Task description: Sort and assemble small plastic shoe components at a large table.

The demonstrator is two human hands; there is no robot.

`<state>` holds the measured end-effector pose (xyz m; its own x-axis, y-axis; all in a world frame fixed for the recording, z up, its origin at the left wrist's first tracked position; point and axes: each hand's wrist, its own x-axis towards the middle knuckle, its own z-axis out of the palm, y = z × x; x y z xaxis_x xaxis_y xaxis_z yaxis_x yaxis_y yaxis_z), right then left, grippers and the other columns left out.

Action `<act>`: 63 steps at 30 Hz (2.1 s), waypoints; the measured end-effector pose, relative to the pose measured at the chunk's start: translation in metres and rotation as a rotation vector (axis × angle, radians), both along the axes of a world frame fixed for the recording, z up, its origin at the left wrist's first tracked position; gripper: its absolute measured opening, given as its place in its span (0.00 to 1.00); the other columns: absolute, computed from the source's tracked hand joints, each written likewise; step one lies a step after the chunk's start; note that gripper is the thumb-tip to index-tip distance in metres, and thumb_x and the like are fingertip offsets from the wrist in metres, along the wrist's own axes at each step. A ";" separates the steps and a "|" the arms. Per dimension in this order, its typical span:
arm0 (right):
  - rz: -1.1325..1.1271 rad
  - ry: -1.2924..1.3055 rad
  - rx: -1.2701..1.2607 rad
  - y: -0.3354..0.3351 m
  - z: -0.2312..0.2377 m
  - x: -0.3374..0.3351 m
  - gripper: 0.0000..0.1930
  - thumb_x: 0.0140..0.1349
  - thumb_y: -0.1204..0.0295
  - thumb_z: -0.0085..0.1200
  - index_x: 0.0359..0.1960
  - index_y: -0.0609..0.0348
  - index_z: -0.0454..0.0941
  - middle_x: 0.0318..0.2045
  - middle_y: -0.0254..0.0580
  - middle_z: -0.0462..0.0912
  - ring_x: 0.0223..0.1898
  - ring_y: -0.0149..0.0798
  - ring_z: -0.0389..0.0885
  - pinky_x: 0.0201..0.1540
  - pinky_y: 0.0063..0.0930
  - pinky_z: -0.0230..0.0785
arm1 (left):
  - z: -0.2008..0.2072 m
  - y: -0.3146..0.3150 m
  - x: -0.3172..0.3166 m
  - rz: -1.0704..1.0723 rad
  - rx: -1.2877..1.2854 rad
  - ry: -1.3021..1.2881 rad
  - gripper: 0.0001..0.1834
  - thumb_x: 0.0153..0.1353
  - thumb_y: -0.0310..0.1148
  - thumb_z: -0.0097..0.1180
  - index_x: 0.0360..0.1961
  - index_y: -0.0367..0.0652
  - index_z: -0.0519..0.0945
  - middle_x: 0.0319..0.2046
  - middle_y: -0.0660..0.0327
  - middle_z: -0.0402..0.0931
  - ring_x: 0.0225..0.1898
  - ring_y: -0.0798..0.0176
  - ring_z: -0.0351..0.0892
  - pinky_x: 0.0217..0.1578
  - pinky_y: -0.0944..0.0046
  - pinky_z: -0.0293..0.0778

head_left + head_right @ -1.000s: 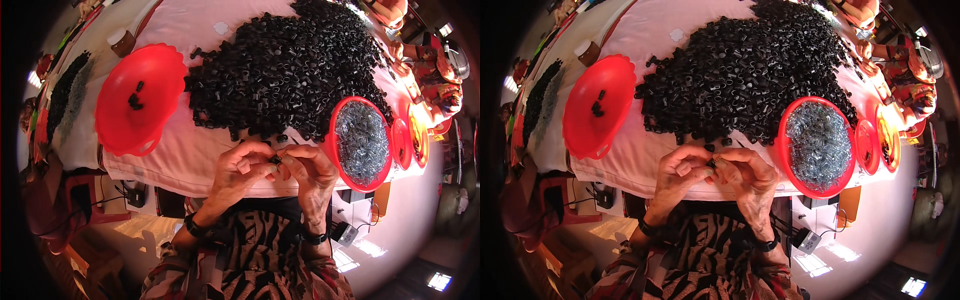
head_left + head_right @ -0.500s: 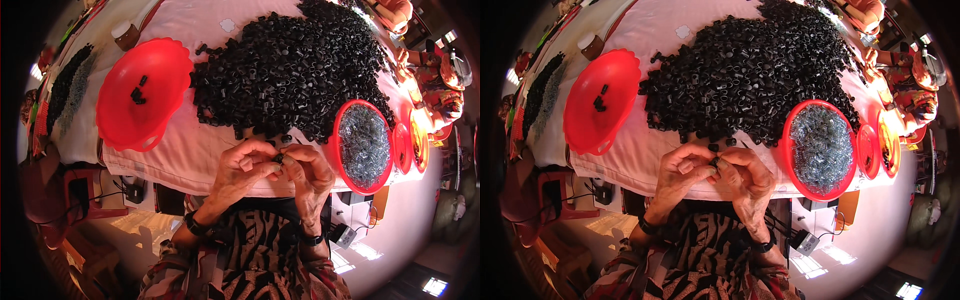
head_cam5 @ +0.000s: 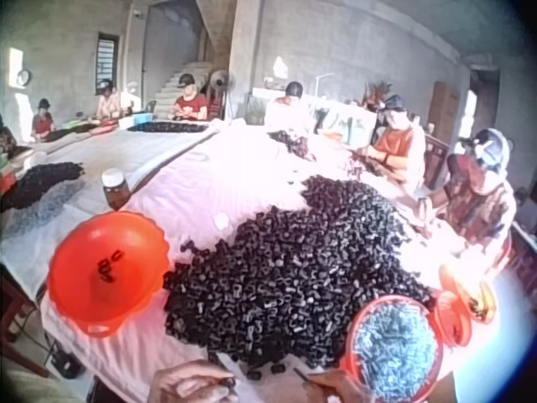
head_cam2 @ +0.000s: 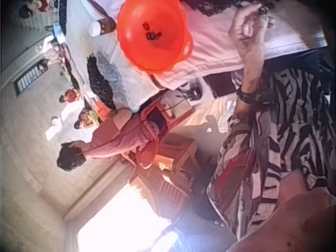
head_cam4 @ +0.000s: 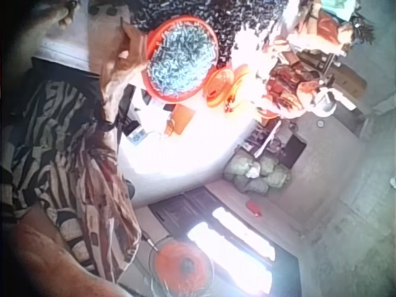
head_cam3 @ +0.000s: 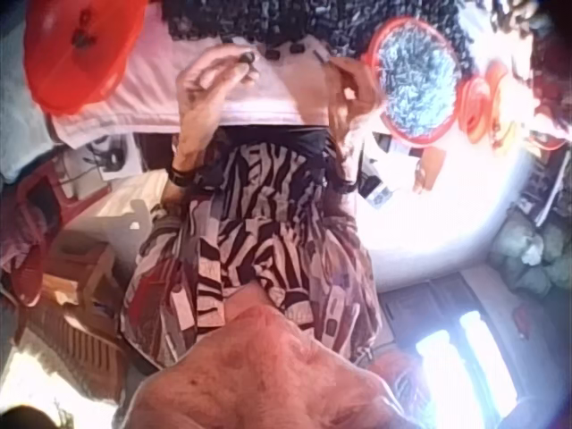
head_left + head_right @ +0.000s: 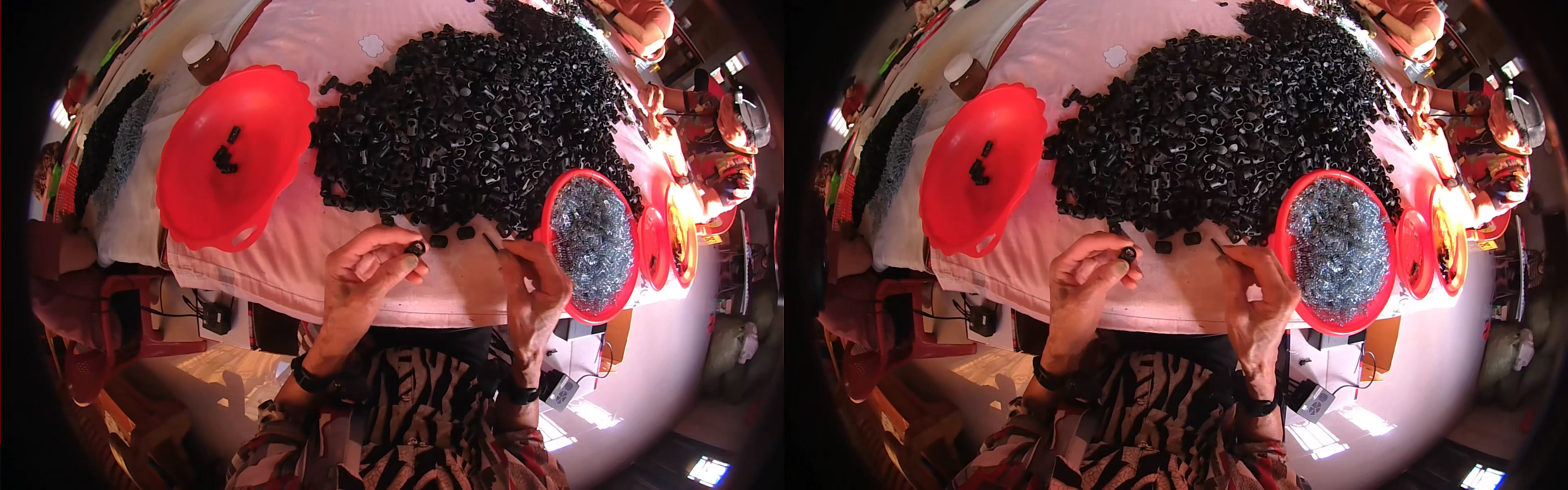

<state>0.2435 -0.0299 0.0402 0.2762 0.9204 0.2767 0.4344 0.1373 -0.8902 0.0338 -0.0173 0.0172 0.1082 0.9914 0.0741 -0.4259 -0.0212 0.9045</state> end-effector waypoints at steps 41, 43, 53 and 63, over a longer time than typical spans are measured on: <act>0.343 -0.582 0.386 0.025 -0.026 -0.076 0.12 0.45 0.78 0.64 0.33 0.60 0.77 0.39 0.42 0.79 0.36 0.47 0.78 0.39 0.39 0.76 | -0.010 0.001 -0.005 0.220 0.035 -0.149 0.10 0.66 0.21 0.56 0.48 0.37 0.80 0.50 0.54 0.78 0.40 0.64 0.82 0.41 0.65 0.79; 0.319 -0.538 0.396 0.022 -0.026 -0.070 0.12 0.46 0.78 0.64 0.34 0.61 0.77 0.38 0.44 0.81 0.34 0.50 0.79 0.40 0.40 0.77 | -0.009 -0.001 -0.003 0.208 0.015 -0.152 0.10 0.66 0.21 0.56 0.48 0.36 0.80 0.48 0.54 0.79 0.40 0.64 0.83 0.41 0.65 0.80; 0.310 0.594 0.026 0.002 0.007 -0.056 0.09 0.60 0.85 0.59 0.42 0.67 0.79 0.42 0.44 0.84 0.38 0.30 0.83 0.42 0.23 0.76 | 0.000 -0.006 0.005 0.002 -0.088 -0.053 0.09 0.65 0.20 0.56 0.47 0.34 0.78 0.38 0.56 0.83 0.36 0.64 0.83 0.37 0.66 0.79; 0.291 0.318 0.094 0.008 -0.003 -0.053 0.10 0.56 0.85 0.63 0.40 0.66 0.82 0.39 0.45 0.84 0.36 0.31 0.82 0.40 0.24 0.76 | -0.002 -0.005 0.004 -0.057 -0.055 -0.060 0.10 0.65 0.19 0.57 0.48 0.32 0.78 0.38 0.56 0.82 0.37 0.65 0.83 0.37 0.66 0.81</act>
